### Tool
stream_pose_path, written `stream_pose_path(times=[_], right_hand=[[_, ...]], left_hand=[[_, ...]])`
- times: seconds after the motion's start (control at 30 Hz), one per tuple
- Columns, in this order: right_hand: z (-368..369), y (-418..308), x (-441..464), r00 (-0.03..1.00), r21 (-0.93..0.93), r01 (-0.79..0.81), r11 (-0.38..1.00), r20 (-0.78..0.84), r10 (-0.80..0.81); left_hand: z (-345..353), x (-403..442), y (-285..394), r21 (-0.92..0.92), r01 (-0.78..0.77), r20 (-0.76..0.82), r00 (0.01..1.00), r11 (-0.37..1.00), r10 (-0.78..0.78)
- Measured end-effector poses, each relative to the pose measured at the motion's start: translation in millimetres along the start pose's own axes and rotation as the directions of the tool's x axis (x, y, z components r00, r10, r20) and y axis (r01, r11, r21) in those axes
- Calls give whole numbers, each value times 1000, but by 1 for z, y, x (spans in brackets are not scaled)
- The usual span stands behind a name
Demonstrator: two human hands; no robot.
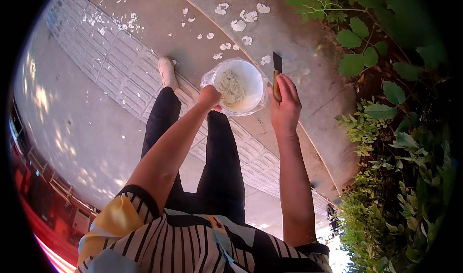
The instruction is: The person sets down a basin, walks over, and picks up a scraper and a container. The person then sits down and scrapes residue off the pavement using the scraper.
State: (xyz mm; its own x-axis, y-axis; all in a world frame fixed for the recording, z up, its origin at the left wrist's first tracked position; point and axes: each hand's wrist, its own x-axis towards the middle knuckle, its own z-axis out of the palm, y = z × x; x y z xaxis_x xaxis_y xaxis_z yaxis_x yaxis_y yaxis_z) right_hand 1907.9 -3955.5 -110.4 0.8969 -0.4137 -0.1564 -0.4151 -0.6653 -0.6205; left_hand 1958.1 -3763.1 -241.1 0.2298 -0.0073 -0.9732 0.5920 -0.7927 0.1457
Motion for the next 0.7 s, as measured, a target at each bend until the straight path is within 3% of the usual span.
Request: stream_pose_path(times=[0.07,0.13,0.2,0.27,0.3,0.4,0.43,0.57,0.67,0.7], right_hand=[[9,-20,-17,995,-44,76,996,66,-73],[7,-40,-41,991,15,-37,999,126,35],[-3,-37,-41,997,-40,-75,996,-8,75],[-8,-14,-34,961,-46,-241,969,-152,232],[-8,-14,-28,942,3,-324,946,-93,323],[-3,-51,7,985,13,-172,985,-33,172],[1,-61,26,991,30,-89,996,-98,91],[25,-79,88,986,-34,-163,986,-36,162],[41,-105,67,984,-39,-175,984,34,176],[42,-112,57,990,-24,-109,994,86,110]], left_hand=[[-14,1,14,99,-39,-42,998,994,44],[-20,6,12,111,-63,-25,997,992,67],[-29,15,11,95,-58,32,998,994,55],[-40,15,7,95,-65,63,996,993,59],[-47,14,10,93,-73,75,995,993,66],[-70,11,18,70,-14,68,998,997,9],[-76,19,17,70,-9,98,995,998,2],[-110,19,30,112,-84,-12,996,990,86],[-127,24,38,188,-132,-28,990,973,139],[-130,29,38,187,-132,-15,990,973,137]])
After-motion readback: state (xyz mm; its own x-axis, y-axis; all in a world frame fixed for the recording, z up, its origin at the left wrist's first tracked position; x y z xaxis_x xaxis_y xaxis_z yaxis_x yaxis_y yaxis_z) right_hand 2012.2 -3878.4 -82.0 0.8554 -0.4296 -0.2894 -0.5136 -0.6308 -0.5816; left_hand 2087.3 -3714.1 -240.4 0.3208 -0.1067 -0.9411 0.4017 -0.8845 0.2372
